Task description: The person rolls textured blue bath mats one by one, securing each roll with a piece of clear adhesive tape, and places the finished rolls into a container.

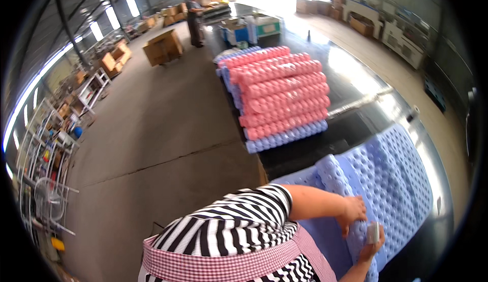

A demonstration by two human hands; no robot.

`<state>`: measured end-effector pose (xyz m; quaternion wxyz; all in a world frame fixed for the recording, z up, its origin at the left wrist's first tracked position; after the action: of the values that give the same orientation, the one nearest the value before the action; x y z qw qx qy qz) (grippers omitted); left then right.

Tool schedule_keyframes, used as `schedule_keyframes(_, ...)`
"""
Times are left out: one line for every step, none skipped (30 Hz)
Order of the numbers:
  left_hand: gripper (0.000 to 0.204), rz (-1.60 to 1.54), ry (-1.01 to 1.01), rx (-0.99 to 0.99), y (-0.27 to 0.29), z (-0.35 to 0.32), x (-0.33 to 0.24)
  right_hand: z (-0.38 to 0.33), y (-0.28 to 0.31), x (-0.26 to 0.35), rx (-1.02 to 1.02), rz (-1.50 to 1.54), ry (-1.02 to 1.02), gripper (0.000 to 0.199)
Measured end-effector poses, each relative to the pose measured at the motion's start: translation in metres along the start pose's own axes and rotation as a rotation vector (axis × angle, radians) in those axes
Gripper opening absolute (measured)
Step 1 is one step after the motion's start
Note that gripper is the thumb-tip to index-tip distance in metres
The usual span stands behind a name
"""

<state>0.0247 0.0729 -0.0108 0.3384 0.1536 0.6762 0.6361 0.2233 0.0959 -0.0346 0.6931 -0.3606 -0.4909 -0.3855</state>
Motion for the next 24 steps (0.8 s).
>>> schedule_keyframes(0.113,-0.063,0.003,0.045,0.001,0.012,-0.005,-0.007,0.014,0.005,0.089,0.01,0.055,0.05)
schedule_keyframes(0.116,-0.199,0.025,-0.002,0.005,0.014,-0.002,-0.012,0.027,-0.01,-0.026,0.003,-0.029,0.046)
schedule_keyframes(0.115,-0.266,0.086,-0.053,0.01,0.009,-0.002,-0.013,0.026,-0.02,-0.122,0.019,-0.122,0.043)
schedule_keyframes(0.115,-0.334,0.162,-0.118,0.014,-0.001,0.004,-0.009,0.019,-0.033,-0.199,0.043,-0.216,0.039)
schedule_keyframes(0.108,-0.364,0.201,-0.185,0.016,-0.017,0.015,0.005,-0.016,-0.025,-0.126,0.237,-0.285,0.038)
schedule_keyframes(0.104,-0.364,0.189,-0.257,0.024,-0.019,0.016,0.014,-0.015,-0.023,-0.039,0.191,-0.19,0.036)
schedule_keyframes(0.104,-0.316,0.227,-0.27,0.03,-0.023,0.017,0.02,-0.022,-0.024,-0.106,0.217,-0.297,0.035)
schedule_keyframes(0.103,-0.318,0.224,-0.281,0.031,-0.023,0.017,0.021,-0.028,-0.018,-0.104,0.254,-0.223,0.033)
schedule_keyframes(0.102,-0.356,0.181,-0.26,0.033,-0.016,0.015,0.026,-0.025,-0.014,-0.147,0.323,-0.314,0.028)
schedule_keyframes(0.102,-0.388,0.144,-0.233,0.037,-0.006,0.006,0.021,-0.006,-0.024,-0.105,0.233,-0.323,0.038)
schedule_keyframes(0.102,-0.4,0.106,-0.216,0.041,0.0,-0.003,0.019,-0.009,-0.016,-0.128,0.296,-0.358,0.031)
schedule_keyframes(0.101,-0.446,0.129,-0.225,0.044,0.001,-0.008,0.015,-0.004,-0.015,-0.162,0.296,-0.352,0.031)
schedule_keyframes(0.1,-0.491,0.16,-0.237,0.047,0.004,-0.012,0.012,-0.001,-0.014,-0.15,0.282,-0.346,0.029)
schedule_keyframes(0.1,-0.496,0.146,-0.226,0.048,0.009,-0.02,0.009,0.001,-0.013,-0.132,0.268,-0.341,0.028)
schedule_keyframes(0.092,-0.455,0.111,-0.283,0.054,0.009,-0.025,0.01,-0.001,-0.012,-0.149,0.29,-0.357,0.026)
schedule_keyframes(0.085,-0.414,0.076,-0.343,0.059,0.009,-0.027,0.009,-0.004,-0.012,-0.153,0.297,-0.354,0.026)
schedule_keyframes(0.085,-0.411,0.074,-0.337,0.058,0.01,-0.026,0.009,-0.007,-0.011,-0.153,0.303,-0.35,0.025)
schedule_keyframes(0.071,-0.357,-0.013,-0.395,0.062,0.01,-0.028,0.011,-0.012,-0.008,-0.151,0.308,-0.346,0.025)
schedule_keyframes(0.058,-0.303,-0.1,-0.453,0.066,0.009,-0.031,0.012,-0.016,-0.005,-0.152,0.312,-0.342,0.025)
schedule_keyframes(0.058,-0.299,-0.102,-0.45,0.066,0.008,-0.031,0.013,-0.021,0.0,-0.129,0.305,-0.321,0.022)
schedule_keyframes(0.047,-0.222,-0.147,-0.533,0.074,0.007,-0.038,0.013,-0.023,0.004,-0.111,0.295,-0.3,0.019)
schedule_keyframes(0.035,-0.145,-0.191,-0.616,0.079,0.006,-0.044,0.012,-0.023,0.003,-0.117,0.295,-0.297,0.019)
schedule_keyframes(0.035,-0.146,-0.198,-0.613,0.078,0.009,-0.045,0.012,-0.023,0.001,-0.1,0.26,-0.286,0.018)
schedule_keyframes(0.031,-0.09,-0.227,-0.623,0.076,0.011,-0.047,0.012,-0.026,0.001,-0.08,0.227,-0.277,0.018)
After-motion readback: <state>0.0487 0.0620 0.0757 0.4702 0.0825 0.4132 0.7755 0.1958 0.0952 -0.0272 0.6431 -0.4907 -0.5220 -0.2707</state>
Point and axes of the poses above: each hand's wrist, its own z-axis towards the middle knuckle, its own y-axis out of the back of the hand, x = y × z, the point moved 5 cm from there along z, towards the middle knuckle, and after that the axes turned 6 degrees about z, right-handed, at the moved point
